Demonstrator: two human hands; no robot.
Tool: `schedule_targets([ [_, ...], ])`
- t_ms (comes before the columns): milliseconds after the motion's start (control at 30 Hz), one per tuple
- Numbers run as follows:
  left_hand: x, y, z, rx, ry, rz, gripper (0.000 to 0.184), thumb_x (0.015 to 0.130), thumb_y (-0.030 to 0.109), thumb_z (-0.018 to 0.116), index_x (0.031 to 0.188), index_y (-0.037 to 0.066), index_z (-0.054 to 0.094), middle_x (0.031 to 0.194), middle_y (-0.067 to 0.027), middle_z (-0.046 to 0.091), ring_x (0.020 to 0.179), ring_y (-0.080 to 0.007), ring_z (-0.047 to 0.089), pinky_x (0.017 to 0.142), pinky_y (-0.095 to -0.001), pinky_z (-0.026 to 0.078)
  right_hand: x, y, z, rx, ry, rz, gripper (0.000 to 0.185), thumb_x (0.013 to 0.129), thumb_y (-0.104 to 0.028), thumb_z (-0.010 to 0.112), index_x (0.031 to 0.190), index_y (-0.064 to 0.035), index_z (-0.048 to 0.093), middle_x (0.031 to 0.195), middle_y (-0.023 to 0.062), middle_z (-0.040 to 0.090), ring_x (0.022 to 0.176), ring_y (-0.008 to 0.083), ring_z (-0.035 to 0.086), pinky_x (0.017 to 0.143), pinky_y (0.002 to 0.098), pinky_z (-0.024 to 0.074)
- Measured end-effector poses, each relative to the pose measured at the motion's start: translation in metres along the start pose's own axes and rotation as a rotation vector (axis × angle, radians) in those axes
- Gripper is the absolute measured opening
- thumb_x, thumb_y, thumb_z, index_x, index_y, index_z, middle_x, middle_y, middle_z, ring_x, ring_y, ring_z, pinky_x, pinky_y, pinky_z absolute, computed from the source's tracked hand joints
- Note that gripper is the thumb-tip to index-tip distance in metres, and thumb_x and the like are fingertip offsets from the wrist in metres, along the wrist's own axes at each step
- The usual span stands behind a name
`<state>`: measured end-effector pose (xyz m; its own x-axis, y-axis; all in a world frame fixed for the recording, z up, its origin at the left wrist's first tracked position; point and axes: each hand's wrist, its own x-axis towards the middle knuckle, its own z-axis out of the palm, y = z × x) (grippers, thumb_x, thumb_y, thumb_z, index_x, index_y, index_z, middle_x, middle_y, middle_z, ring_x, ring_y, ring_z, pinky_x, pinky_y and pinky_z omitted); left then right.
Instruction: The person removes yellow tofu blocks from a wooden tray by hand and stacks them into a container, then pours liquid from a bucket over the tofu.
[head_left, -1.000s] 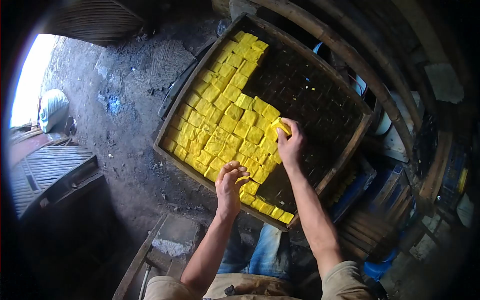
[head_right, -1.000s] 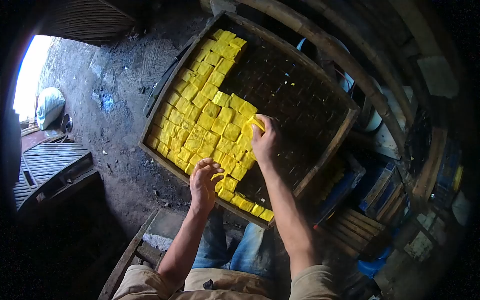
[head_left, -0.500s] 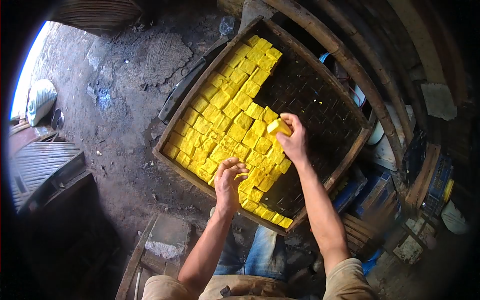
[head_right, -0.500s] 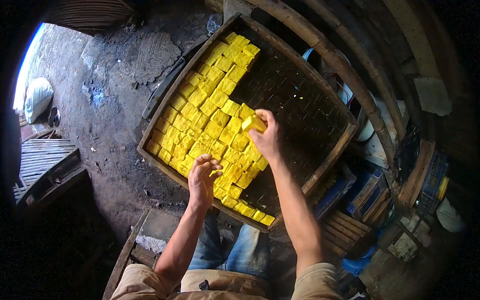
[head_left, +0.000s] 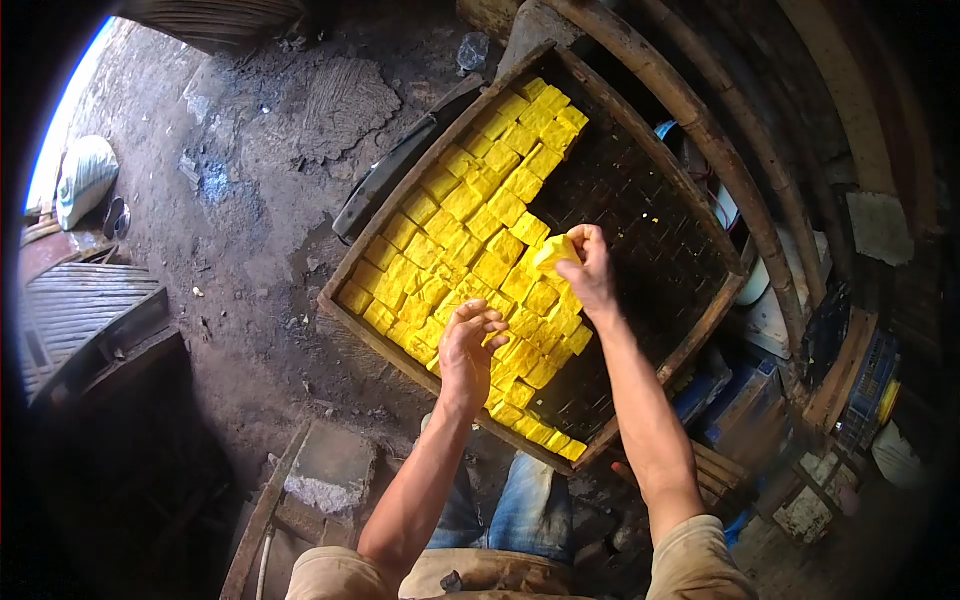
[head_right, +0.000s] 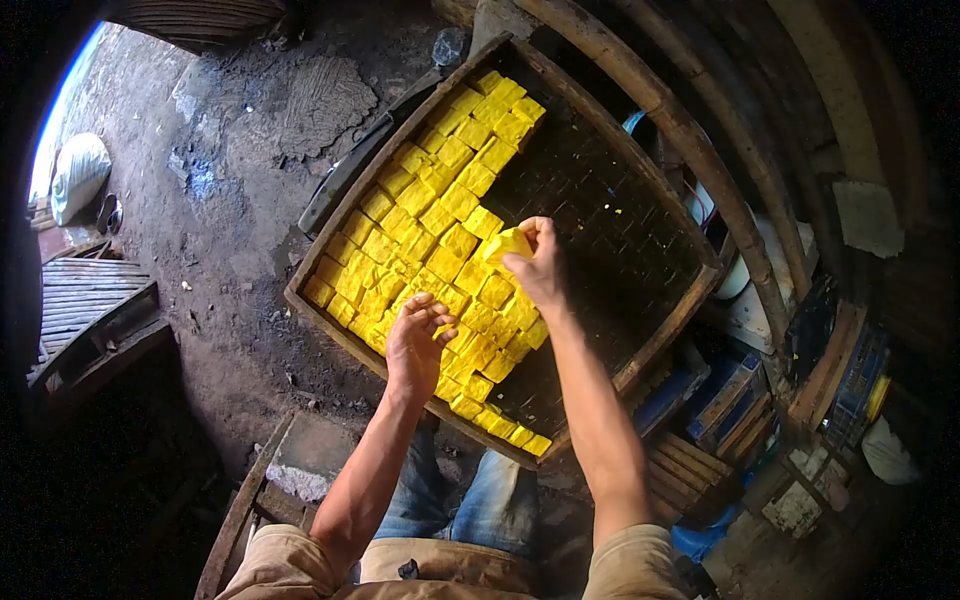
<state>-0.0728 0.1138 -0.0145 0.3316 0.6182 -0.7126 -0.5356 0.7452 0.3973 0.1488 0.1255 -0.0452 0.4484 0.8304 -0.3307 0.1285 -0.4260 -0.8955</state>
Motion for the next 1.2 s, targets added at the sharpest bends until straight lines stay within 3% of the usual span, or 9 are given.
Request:
schedule_targets([
  [200, 0.017, 0.0, 0.009, -0.018, -0.004, 0.001, 0.022, 0.093, 0.021, 0.053, 0.113, 0.013, 0.054, 0.102, -0.0035, 0.061, 0.096, -0.0177, 0.059, 0.087, -0.0363, 0.045, 0.031, -0.017, 0.028, -0.306, -0.106, -0.111, 0.047, 0.078, -0.02, 0.061, 0.119, 0.0023, 0.059, 0.117, 0.0165, 0.058, 0.108, 0.0278, 0.058, 0.096, 0.0424, 0.0458],
  [300, 0.019, 0.007, 0.004, -0.021, -0.002, 0.03, 0.023, 0.093, 0.021, 0.052, 0.114, 0.012, 0.054, 0.102, -0.0037, 0.061, 0.096, -0.0181, 0.059, 0.087, -0.0366, 0.045, 0.025, -0.016, 0.053, -0.881, 0.069, -0.176, 0.06, 0.085, -0.032, 0.054, 0.136, -0.0003, 0.049, 0.149, 0.026, 0.037, 0.14, 0.0403, 0.032, 0.117, 0.0451, 0.0255],
  [367, 0.019, 0.01, -0.004, -0.027, 0.002, 0.048, 0.024, 0.093, 0.021, 0.052, 0.115, 0.012, 0.054, 0.103, -0.0039, 0.061, 0.097, -0.0185, 0.059, 0.087, -0.0367, 0.045, 0.024, -0.005, 0.065, -0.631, -0.105, 0.026, 0.066, 0.087, -0.033, 0.054, 0.141, 0.0009, 0.043, 0.158, 0.0266, 0.02, 0.147, 0.0414, 0.019, 0.119, 0.0515, 0.0208],
  [533, 0.026, 0.013, -0.019, -0.084, 0.087, 0.057, 0.031, 0.09, 0.025, 0.054, 0.117, 0.011, 0.056, 0.106, -0.0064, 0.062, 0.1, -0.0224, 0.058, 0.089, -0.0392, 0.045, -0.002, -0.04, 0.065, -0.918, -0.092, -0.255, 0.056, 0.076, -0.032, 0.064, 0.13, -0.0241, 0.058, 0.104, 0.021, 0.05, 0.101, 0.0401, 0.051, 0.097, 0.0451, 0.0428],
  [767, 0.032, 0.004, 0.009, -0.11, -0.017, 0.062, 0.045, 0.087, 0.035, 0.06, 0.126, 0.011, 0.055, 0.126, -0.0114, 0.057, 0.118, -0.0302, 0.053, 0.103, -0.0449, 0.04, 0.064, -0.038, -0.009, -0.067, -0.57, 0.193, 0.042, 0.073, -0.029, 0.063, 0.106, -0.0052, 0.071, 0.097, 0.0177, 0.065, 0.098, 0.0258, 0.063, 0.086, 0.0358, 0.0511],
  [900, 0.03, -0.012, 0.045, -0.37, -0.191, -0.104, 0.058, 0.09, 0.045, 0.061, 0.139, 0.019, 0.046, 0.14, -0.0122, 0.048, 0.128, -0.0342, 0.047, 0.107, -0.0506, 0.038, -0.003, -0.072, -0.032, -0.397, -0.549, -0.293, 0.054, 0.074, -0.027, 0.074, 0.122, -0.0016, 0.064, 0.111, 0.0089, 0.061, 0.101, 0.0181, 0.061, 0.085, 0.0304, 0.0501],
  [1000, 0.032, -0.023, 0.037, -0.503, -0.276, -0.281, 0.049, 0.096, 0.039, 0.057, 0.139, 0.02, 0.045, 0.133, -0.0143, 0.055, 0.121, -0.0369, 0.054, 0.092, -0.0554, 0.051, -0.039, -0.054, -0.039, -0.018, -0.357, -0.127, 0.05, 0.083, -0.021, 0.072, 0.129, -0.0028, 0.061, 0.132, 0.0143, 0.059, 0.122, 0.0233, 0.055, 0.093, 0.0325, 0.0488],
  [1133, 0.028, -0.026, -0.001, -0.572, -0.358, -0.349, 0.043, 0.093, 0.024, 0.06, 0.134, 0.022, 0.047, 0.133, -0.0148, 0.052, 0.12, -0.0418, 0.053, 0.085, -0.0501, 0.057, -0.074, 0.039, -0.012, -0.694, 0.059, -0.239, 0.044, 0.097, -0.006, 0.048, 0.138, 0.0089, 0.044, 0.144, 0.0284, 0.045, 0.139, 0.0456, 0.035, 0.116, 0.0466, 0.0302],
  [1200, 0.015, -0.018, -0.006, -0.622, -0.364, -0.321, 0.049, 0.089, 0.018, 0.062, 0.135, 0.023, 0.046, 0.134, -0.0145, 0.049, 0.118, -0.0409, 0.053, 0.078, -0.0456, 0.058, -0.087, 0.04, 0.007, -0.735, 0.147, -0.325, 0.039, 0.092, -0.003, 0.052, 0.129, 0.0067, 0.05, 0.13, 0.0264, 0.053, 0.125, 0.0434, 0.048, 0.106, 0.046, 0.0403],
])
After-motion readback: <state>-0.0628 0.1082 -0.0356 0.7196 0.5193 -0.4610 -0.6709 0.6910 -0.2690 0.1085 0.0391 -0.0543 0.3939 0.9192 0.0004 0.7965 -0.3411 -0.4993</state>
